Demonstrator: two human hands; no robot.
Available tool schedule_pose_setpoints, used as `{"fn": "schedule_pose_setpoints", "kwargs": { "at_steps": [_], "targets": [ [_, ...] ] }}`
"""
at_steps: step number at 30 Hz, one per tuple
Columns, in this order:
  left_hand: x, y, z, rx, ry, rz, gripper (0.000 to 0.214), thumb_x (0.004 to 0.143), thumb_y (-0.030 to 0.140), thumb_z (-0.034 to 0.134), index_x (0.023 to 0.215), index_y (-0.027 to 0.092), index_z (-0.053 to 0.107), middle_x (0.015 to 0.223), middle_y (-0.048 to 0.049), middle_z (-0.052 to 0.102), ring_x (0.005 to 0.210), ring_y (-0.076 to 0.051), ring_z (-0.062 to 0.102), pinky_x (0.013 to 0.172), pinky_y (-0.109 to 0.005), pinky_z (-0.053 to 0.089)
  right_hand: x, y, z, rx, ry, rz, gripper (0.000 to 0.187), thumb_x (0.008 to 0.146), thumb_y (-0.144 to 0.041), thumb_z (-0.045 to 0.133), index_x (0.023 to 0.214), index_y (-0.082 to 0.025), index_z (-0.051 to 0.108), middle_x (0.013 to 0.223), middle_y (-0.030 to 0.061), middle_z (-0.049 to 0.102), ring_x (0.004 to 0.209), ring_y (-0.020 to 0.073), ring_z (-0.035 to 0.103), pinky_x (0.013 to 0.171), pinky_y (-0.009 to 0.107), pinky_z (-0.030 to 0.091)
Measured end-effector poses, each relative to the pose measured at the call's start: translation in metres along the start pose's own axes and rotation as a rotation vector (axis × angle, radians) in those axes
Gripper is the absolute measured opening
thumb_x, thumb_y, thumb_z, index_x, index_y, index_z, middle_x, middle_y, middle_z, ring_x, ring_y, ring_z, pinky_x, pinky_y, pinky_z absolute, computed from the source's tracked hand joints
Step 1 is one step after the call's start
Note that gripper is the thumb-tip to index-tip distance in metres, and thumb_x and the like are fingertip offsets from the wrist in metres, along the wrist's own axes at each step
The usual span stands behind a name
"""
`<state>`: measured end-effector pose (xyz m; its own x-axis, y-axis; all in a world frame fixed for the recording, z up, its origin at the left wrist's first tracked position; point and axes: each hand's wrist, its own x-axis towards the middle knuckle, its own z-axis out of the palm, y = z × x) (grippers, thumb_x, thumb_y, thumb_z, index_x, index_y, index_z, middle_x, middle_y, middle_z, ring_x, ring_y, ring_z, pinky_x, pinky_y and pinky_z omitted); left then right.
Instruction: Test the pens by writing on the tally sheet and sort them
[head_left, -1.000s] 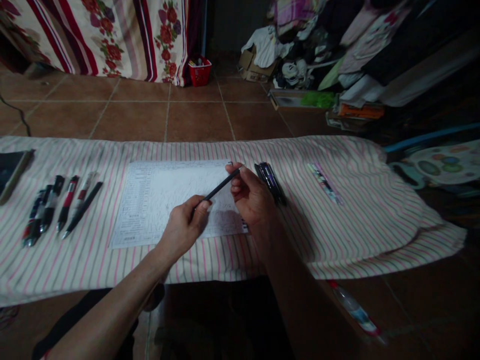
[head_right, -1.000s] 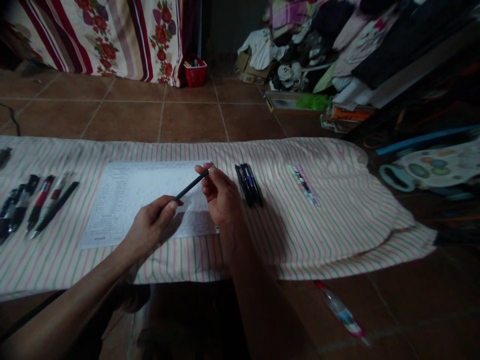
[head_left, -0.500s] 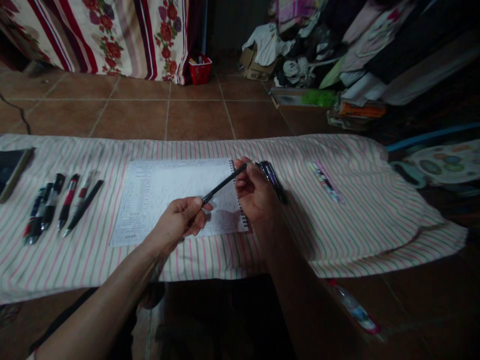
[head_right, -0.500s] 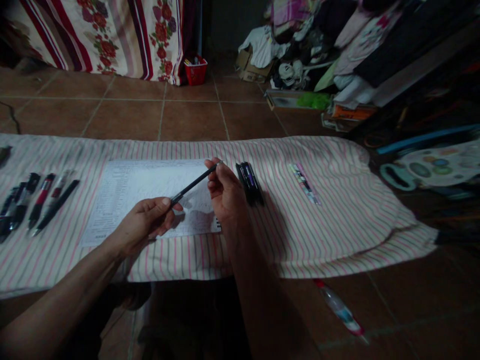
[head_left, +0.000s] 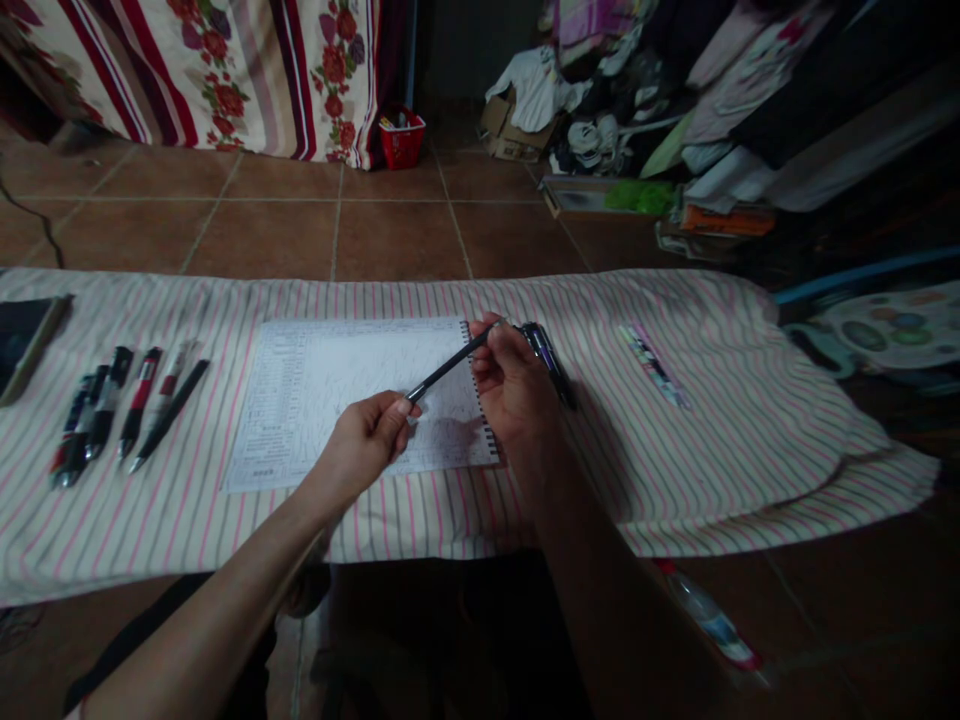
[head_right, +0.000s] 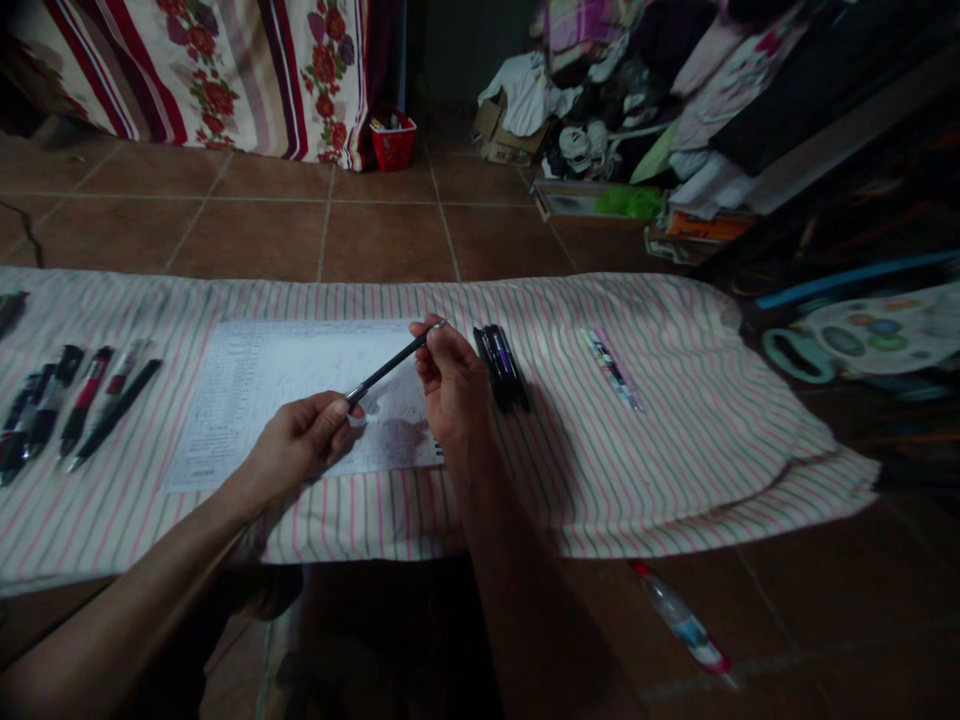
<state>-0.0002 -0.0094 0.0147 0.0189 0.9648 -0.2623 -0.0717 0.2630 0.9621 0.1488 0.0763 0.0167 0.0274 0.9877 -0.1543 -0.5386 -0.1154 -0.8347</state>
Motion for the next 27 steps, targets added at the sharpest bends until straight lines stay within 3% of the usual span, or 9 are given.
{"fn": "schedule_pose_setpoints", "kwargs": {
  "at_steps": [4,18,27],
  "targets": [
    [-0.001,-0.001,-0.001,0.089,-0.004,0.016,0.032,0.083,0.046,0.054,0.080,0.014,0.057,0.049,0.0059,0.042,0.041,-0.006,0.033,0.040,-0.020,0.024,-0.001,0.000,0.003,0.007,0.026,0.005,0.018,0.065,-0.028,0.075,0.082,-0.023,0.069,0.082,-0.0032,0.071,0.056,0.0033,0.054,0.049,0.014,0.045],
    [0.007,-0.018,-0.002,0.000,0.070,0.031,0.026,0.077,0.040,0.065,0.087,0.017,0.057,0.066,0.0004,0.057,0.051,-0.007,0.044,0.047,-0.019,0.033,-0.008,0.000,0.004,-0.037,0.020,0.047,0.021,0.071,-0.031,0.071,0.089,-0.023,0.069,0.088,-0.0008,0.074,0.057,0.0043,0.056,0.048,0.015,0.042],
    [0.001,-0.012,-0.004,0.120,0.020,0.033,0.024,0.083,0.040,0.057,0.084,0.017,0.058,0.061,0.0018,0.052,0.050,-0.007,0.042,0.046,-0.019,0.031,-0.004,0.000,0.001,0.055,0.007,0.068,0.018,0.070,-0.032,0.071,0.085,-0.023,0.071,0.086,-0.0016,0.074,0.052,0.0024,0.049,0.045,0.013,0.038]
  ]
}}
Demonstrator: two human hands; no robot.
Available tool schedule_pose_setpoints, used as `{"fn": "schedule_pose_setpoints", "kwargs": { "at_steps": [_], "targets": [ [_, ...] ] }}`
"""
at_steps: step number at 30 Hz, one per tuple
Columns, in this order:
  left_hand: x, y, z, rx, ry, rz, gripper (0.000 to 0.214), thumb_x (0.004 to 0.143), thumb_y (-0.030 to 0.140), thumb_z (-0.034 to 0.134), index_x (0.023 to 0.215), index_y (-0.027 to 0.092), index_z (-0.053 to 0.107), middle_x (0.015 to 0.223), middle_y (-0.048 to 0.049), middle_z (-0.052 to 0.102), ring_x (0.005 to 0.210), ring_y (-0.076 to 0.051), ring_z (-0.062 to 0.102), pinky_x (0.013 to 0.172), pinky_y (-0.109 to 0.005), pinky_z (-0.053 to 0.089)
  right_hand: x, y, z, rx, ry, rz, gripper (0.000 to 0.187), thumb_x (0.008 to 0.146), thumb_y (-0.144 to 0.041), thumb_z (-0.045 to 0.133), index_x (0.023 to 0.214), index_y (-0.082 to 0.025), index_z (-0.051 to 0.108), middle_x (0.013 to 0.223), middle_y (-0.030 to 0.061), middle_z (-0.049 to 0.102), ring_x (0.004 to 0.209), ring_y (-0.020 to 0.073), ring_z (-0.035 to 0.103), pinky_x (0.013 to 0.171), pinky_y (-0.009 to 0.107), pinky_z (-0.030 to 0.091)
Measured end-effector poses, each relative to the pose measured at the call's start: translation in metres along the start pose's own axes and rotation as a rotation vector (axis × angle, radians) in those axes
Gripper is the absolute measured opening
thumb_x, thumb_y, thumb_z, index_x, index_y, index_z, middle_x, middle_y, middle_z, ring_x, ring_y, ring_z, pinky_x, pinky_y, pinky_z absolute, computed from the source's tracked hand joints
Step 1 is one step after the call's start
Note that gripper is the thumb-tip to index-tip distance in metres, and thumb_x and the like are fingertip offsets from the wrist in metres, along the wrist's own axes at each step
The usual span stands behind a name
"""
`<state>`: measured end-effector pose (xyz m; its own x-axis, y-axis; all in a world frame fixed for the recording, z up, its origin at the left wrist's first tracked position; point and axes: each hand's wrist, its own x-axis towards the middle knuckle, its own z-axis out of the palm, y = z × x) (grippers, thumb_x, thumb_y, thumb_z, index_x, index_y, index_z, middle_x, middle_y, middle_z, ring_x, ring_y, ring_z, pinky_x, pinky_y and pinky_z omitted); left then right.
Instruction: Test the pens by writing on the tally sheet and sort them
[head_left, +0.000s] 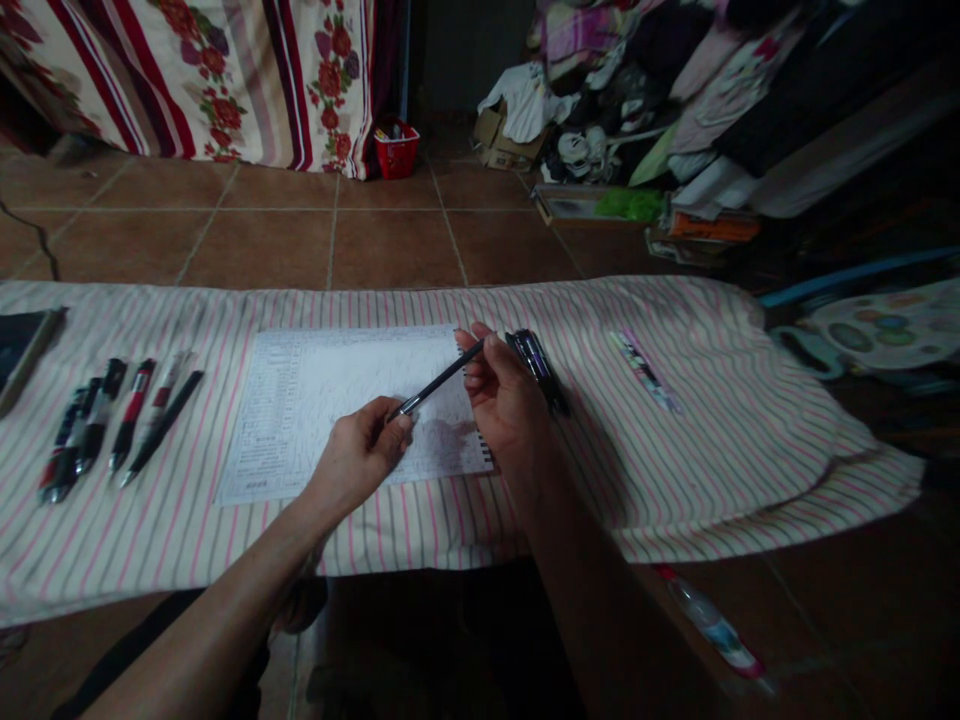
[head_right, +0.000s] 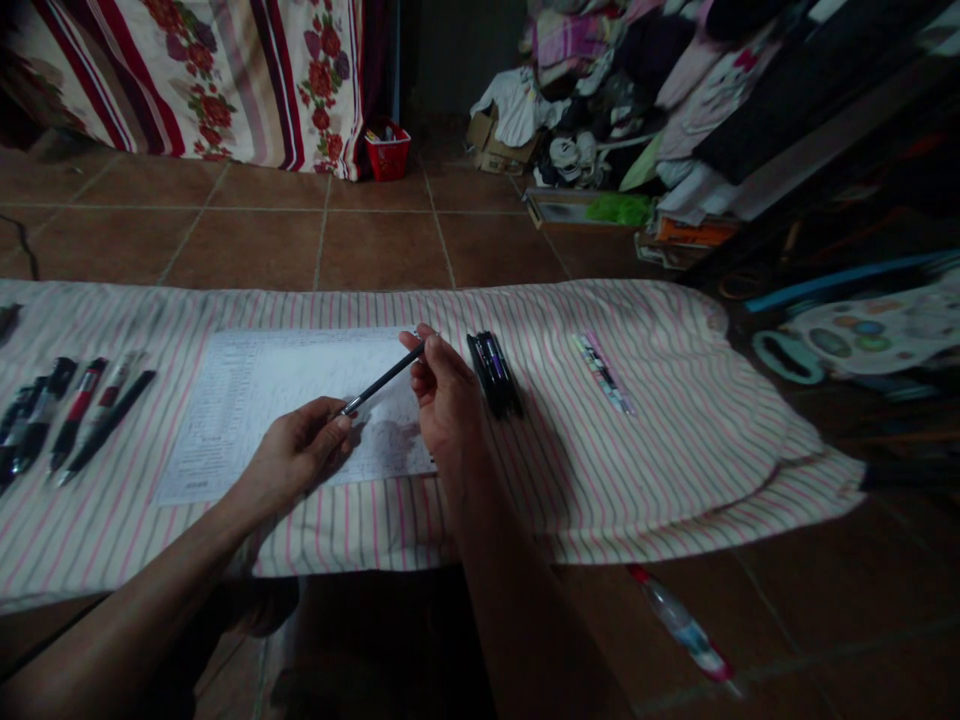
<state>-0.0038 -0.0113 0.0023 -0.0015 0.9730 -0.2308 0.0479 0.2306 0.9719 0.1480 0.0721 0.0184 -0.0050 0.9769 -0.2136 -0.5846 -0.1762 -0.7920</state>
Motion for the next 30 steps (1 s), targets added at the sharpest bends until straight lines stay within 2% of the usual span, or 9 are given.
{"fn": "schedule_pose_setpoints", "kwargs": {
  "at_steps": [7,13,16,19,22,30],
  "targets": [
    [-0.001,0.005,0.000,0.179,0.075,0.035,0.022,0.084,0.038,0.053,0.088,0.017,0.059,0.057,0.0025,0.052,0.048,-0.010,0.044,0.045,-0.021,0.033,-0.001,0.000,0.002,-0.027,-0.002,-0.011,0.017,0.068,-0.035,0.073,0.080,-0.023,0.071,0.082,-0.0013,0.074,0.051,0.0027,0.049,0.044,0.014,0.037],
    [-0.002,0.011,-0.002,0.428,0.152,0.111,0.020,0.084,0.033,0.051,0.092,0.017,0.060,0.066,-0.0009,0.059,0.055,-0.012,0.051,0.050,-0.023,0.037,-0.002,0.000,0.003,-0.086,0.045,-0.038,0.022,0.068,-0.037,0.072,0.081,-0.021,0.069,0.081,-0.0010,0.074,0.051,0.0043,0.051,0.047,0.017,0.041],
    [-0.001,0.009,-0.001,0.353,0.129,0.097,0.021,0.084,0.037,0.051,0.091,0.018,0.058,0.062,0.0013,0.055,0.052,-0.011,0.048,0.048,-0.022,0.036,-0.006,0.001,0.005,-0.093,-0.004,-0.041,0.026,0.071,-0.041,0.069,0.088,-0.022,0.068,0.084,-0.0005,0.074,0.052,0.0048,0.052,0.049,0.018,0.042],
    [0.000,0.004,0.003,0.143,0.078,0.072,0.022,0.084,0.040,0.052,0.087,0.019,0.055,0.059,0.0036,0.051,0.050,-0.009,0.046,0.046,-0.020,0.035,-0.011,0.003,0.009,-0.120,-0.069,-0.026,0.032,0.074,-0.043,0.066,0.100,-0.025,0.066,0.087,-0.0004,0.074,0.054,0.0052,0.053,0.050,0.018,0.042],
    [0.001,0.001,0.008,-0.020,0.061,0.044,0.023,0.084,0.041,0.055,0.085,0.019,0.052,0.058,0.0045,0.050,0.047,-0.008,0.044,0.044,-0.020,0.034,-0.013,0.005,0.010,-0.160,-0.091,-0.011,0.033,0.075,-0.044,0.066,0.102,-0.025,0.065,0.090,-0.0001,0.074,0.056,0.0054,0.054,0.051,0.018,0.041],
    [0.002,0.001,0.006,0.005,0.176,0.087,0.024,0.078,0.040,0.061,0.084,0.018,0.056,0.057,0.0039,0.053,0.046,-0.009,0.048,0.044,-0.021,0.036,-0.018,0.007,0.014,-0.396,-0.162,0.028,0.030,0.074,-0.039,0.066,0.098,-0.020,0.067,0.096,0.0044,0.073,0.057,0.0070,0.053,0.052,0.022,0.039]
  ]
}}
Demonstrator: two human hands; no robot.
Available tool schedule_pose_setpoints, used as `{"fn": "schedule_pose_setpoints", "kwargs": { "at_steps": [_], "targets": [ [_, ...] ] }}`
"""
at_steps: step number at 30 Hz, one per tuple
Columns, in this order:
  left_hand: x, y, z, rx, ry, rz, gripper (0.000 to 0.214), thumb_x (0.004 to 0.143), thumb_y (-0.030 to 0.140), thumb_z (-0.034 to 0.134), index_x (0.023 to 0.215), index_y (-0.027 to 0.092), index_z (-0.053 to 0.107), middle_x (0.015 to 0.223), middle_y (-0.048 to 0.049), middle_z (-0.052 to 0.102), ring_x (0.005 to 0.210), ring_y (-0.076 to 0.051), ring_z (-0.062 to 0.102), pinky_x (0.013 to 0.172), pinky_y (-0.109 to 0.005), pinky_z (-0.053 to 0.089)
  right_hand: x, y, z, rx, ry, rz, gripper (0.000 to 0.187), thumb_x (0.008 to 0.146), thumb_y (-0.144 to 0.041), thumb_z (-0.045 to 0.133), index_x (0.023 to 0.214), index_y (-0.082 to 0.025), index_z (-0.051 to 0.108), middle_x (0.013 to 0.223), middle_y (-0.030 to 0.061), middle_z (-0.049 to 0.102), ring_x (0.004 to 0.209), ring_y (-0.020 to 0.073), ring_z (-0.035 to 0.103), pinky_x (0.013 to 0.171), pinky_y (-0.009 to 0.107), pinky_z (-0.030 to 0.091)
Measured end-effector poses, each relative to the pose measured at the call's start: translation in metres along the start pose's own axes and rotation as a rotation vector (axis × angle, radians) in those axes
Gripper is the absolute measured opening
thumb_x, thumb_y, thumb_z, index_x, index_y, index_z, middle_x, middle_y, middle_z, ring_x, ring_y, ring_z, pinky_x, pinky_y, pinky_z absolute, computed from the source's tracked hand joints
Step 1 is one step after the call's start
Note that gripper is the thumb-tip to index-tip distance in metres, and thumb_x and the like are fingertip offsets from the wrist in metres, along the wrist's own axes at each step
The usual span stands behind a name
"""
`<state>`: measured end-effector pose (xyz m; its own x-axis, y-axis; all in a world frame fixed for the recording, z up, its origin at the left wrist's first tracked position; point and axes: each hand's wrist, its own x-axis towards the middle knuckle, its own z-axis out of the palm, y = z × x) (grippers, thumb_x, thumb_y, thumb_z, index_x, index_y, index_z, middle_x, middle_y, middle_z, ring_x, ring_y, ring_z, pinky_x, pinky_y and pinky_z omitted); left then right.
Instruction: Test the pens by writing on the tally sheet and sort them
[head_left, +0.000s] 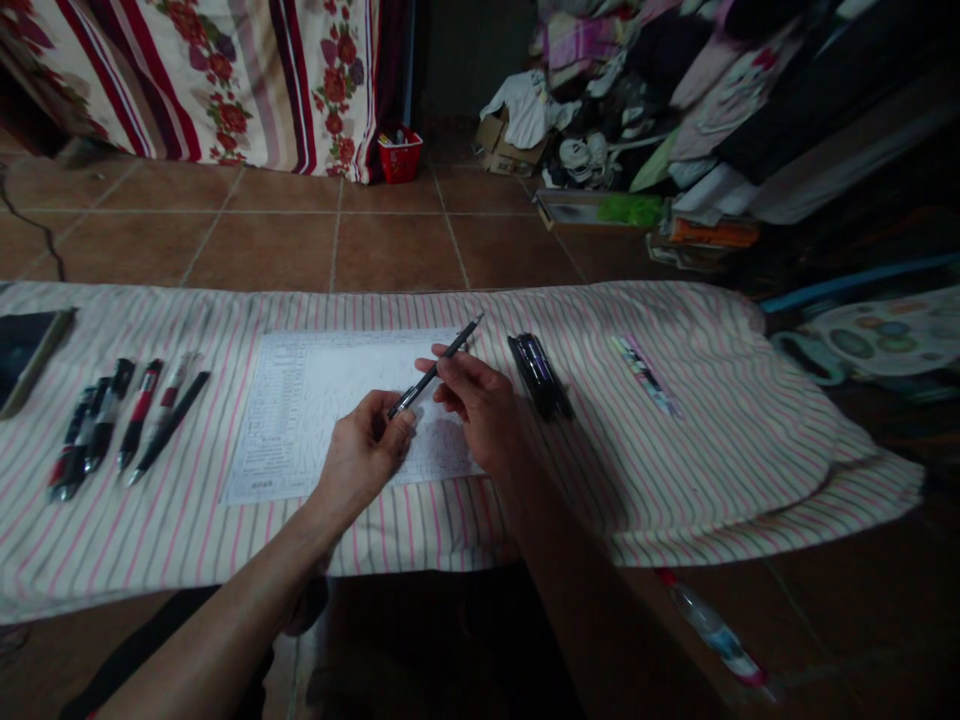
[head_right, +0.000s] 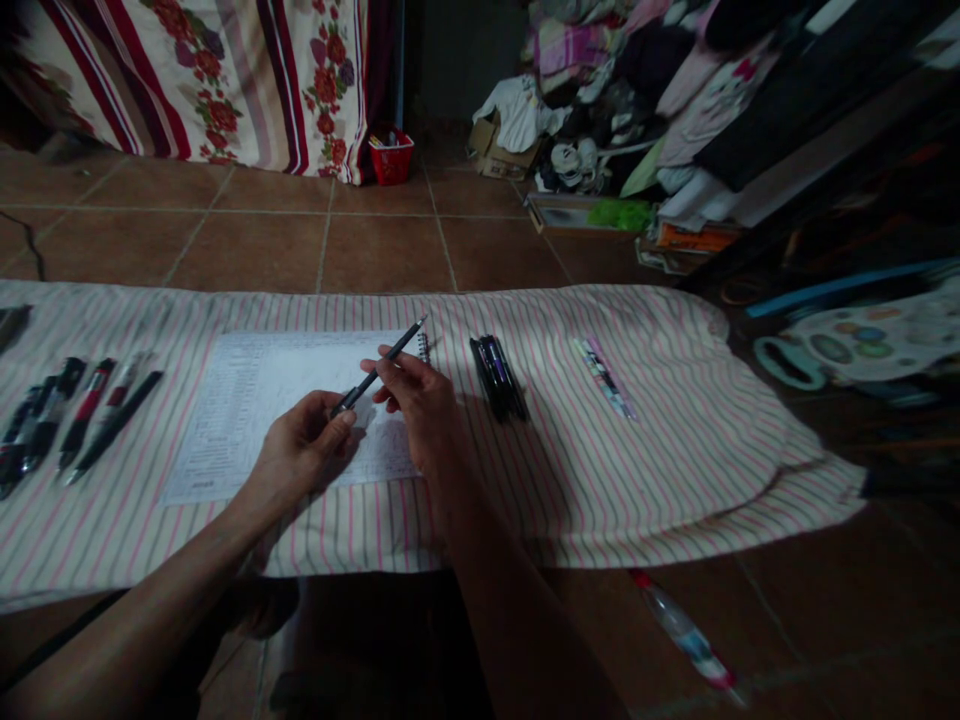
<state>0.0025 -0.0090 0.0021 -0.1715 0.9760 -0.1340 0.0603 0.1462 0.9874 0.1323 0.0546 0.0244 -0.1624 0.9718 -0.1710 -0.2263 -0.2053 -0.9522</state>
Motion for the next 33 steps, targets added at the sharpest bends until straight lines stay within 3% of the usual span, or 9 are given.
{"fn": "schedule_pose_setpoints", "kwargs": {
  "at_steps": [7,15,22,33],
  "targets": [
    [0.002,-0.005,-0.001,-0.020,0.016,-0.018,0.026,0.076,0.040,0.064,0.087,0.018,0.057,0.057,0.0038,0.054,0.047,-0.009,0.048,0.045,-0.021,0.037,-0.003,0.002,0.006,-0.143,-0.088,0.010,0.025,0.076,-0.037,0.063,0.093,-0.020,0.068,0.089,0.0045,0.074,0.062,0.0097,0.058,0.051,0.022,0.036],
    [0.000,0.000,-0.005,-0.135,-0.113,-0.068,0.029,0.082,0.042,0.057,0.097,0.018,0.057,0.070,-0.0016,0.062,0.055,-0.010,0.053,0.049,-0.021,0.041,-0.002,0.002,0.006,-0.107,-0.066,0.002,0.025,0.078,-0.030,0.057,0.099,-0.019,0.064,0.088,0.0035,0.072,0.061,0.0092,0.056,0.052,0.022,0.037],
    [0.002,-0.004,-0.008,-0.116,-0.088,-0.075,0.029,0.079,0.042,0.060,0.095,0.019,0.058,0.067,-0.0007,0.063,0.054,-0.010,0.053,0.051,-0.022,0.041,0.001,0.004,0.012,-0.104,-0.087,0.007,0.025,0.079,-0.028,0.055,0.100,-0.018,0.063,0.086,0.0041,0.072,0.058,0.0083,0.052,0.049,0.021,0.034],
    [0.003,-0.007,-0.016,-0.097,-0.005,-0.065,0.029,0.077,0.043,0.061,0.087,0.017,0.055,0.064,-0.0001,0.061,0.052,-0.011,0.054,0.049,-0.023,0.041,-0.001,0.007,0.014,-0.136,-0.096,-0.031,0.026,0.079,-0.037,0.058,0.097,-0.019,0.064,0.093,0.0061,0.073,0.065,0.0103,0.062,0.054,0.022,0.045]
  ]
}}
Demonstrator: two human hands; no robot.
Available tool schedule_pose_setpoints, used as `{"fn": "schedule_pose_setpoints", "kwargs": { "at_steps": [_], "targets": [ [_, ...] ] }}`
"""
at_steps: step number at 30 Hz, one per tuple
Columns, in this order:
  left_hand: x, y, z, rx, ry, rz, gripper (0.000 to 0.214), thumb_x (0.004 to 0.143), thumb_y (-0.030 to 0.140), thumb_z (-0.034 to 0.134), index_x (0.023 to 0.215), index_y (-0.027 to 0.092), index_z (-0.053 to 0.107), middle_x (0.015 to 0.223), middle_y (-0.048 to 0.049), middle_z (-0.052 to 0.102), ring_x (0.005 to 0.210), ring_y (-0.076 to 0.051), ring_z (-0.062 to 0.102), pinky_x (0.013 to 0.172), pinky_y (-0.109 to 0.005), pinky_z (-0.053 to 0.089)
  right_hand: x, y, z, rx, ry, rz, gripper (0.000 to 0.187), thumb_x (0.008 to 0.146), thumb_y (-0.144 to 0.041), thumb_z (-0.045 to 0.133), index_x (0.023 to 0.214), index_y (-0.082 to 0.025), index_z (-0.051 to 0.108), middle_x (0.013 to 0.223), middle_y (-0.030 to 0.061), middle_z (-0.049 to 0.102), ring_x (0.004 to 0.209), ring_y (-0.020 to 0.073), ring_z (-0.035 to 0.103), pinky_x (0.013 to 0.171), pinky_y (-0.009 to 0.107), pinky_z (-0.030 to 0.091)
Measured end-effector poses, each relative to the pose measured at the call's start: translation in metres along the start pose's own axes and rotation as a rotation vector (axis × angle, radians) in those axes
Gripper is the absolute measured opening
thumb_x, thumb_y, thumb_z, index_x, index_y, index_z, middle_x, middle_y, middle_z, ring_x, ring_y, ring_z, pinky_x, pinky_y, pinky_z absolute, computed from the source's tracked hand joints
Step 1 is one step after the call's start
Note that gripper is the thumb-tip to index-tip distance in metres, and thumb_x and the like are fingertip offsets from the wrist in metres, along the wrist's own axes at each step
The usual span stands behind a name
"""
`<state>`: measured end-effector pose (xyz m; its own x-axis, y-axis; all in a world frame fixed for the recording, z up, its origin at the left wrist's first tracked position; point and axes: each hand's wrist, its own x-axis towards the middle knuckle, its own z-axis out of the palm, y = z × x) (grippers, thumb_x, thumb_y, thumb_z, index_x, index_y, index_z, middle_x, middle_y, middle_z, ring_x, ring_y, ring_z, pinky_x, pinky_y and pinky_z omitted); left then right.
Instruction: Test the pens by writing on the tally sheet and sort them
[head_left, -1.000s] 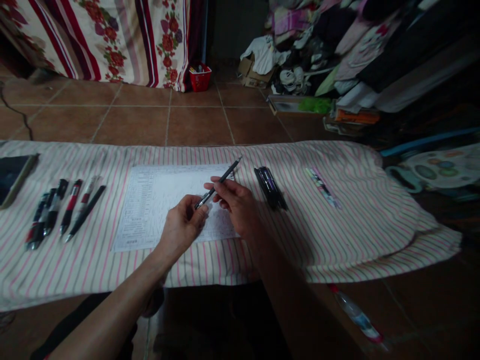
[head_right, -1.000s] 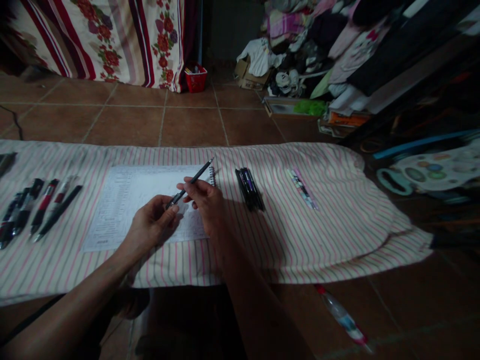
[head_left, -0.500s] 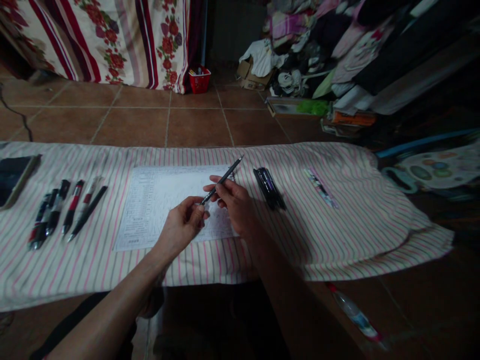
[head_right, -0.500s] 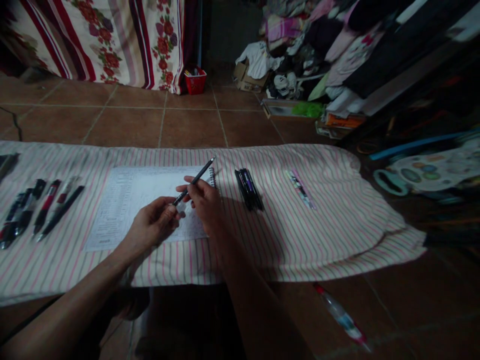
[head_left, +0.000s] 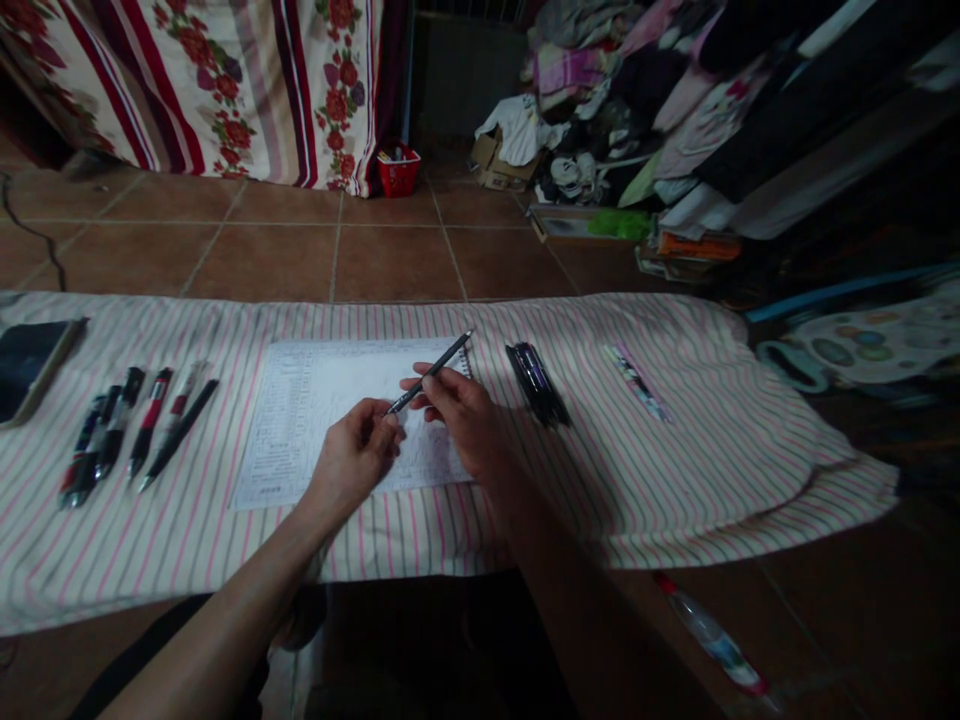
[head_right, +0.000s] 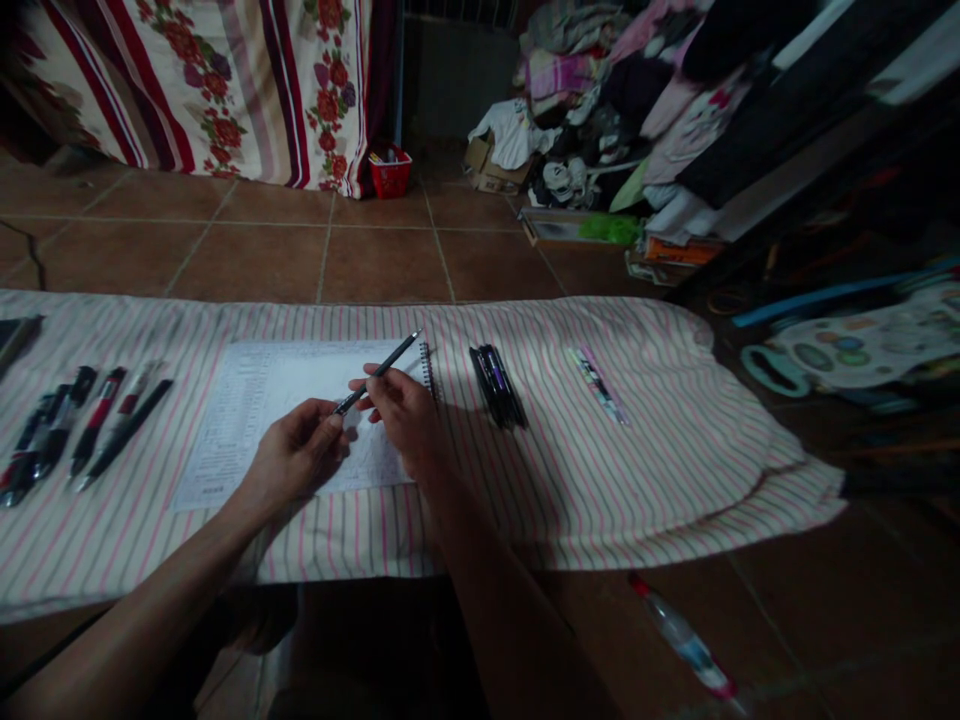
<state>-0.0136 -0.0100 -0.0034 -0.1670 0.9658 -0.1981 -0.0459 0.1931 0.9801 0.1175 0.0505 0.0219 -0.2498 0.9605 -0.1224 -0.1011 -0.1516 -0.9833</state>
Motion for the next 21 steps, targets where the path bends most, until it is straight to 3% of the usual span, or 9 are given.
{"fn": "schedule_pose_setpoints", "kwargs": {
  "at_steps": [6,10,13,17,21],
  "targets": [
    [0.000,0.006,-0.003,0.005,0.033,0.020,0.022,0.080,0.038,0.058,0.083,0.017,0.052,0.061,0.0023,0.058,0.050,-0.009,0.051,0.050,-0.022,0.041,0.004,0.010,-0.003,-0.148,0.125,-0.114,0.029,0.081,-0.040,0.057,0.101,-0.018,0.056,0.084,0.0054,0.071,0.065,0.0132,0.065,0.052,0.023,0.046],
    [-0.001,0.008,-0.003,0.012,0.040,0.014,0.021,0.081,0.038,0.056,0.081,0.018,0.051,0.059,0.0038,0.056,0.049,-0.009,0.049,0.049,-0.021,0.040,0.003,0.013,-0.007,-0.345,0.219,-0.338,0.030,0.085,-0.032,0.053,0.113,-0.021,0.048,0.091,0.0049,0.069,0.069,0.0145,0.066,0.061,0.027,0.050],
    [-0.004,0.013,-0.003,0.112,0.034,0.029,0.022,0.082,0.039,0.055,0.080,0.018,0.052,0.058,0.0039,0.055,0.049,-0.009,0.049,0.049,-0.021,0.039,0.001,0.009,-0.010,-0.586,0.174,-0.463,0.034,0.086,-0.021,0.049,0.119,-0.025,0.051,0.098,0.0048,0.068,0.078,0.0161,0.064,0.070,0.030,0.050],
    [-0.010,0.023,-0.004,0.417,0.014,0.158,0.023,0.084,0.039,0.052,0.084,0.017,0.057,0.060,0.0017,0.057,0.053,-0.012,0.053,0.051,-0.023,0.038,0.002,0.008,-0.014,-0.816,0.176,-0.555,0.038,0.083,-0.014,0.047,0.118,-0.025,0.057,0.095,0.0061,0.066,0.080,0.0184,0.062,0.072,0.032,0.049],
    [-0.017,0.029,-0.003,0.508,-0.017,0.299,0.024,0.086,0.038,0.050,0.083,0.016,0.060,0.062,0.0004,0.057,0.054,-0.012,0.052,0.051,-0.024,0.038,0.003,0.009,-0.017,-0.854,0.225,-0.595,0.036,0.083,-0.013,0.047,0.114,-0.025,0.061,0.095,0.0065,0.064,0.079,0.0184,0.060,0.073,0.033,0.049]
  ]
}}
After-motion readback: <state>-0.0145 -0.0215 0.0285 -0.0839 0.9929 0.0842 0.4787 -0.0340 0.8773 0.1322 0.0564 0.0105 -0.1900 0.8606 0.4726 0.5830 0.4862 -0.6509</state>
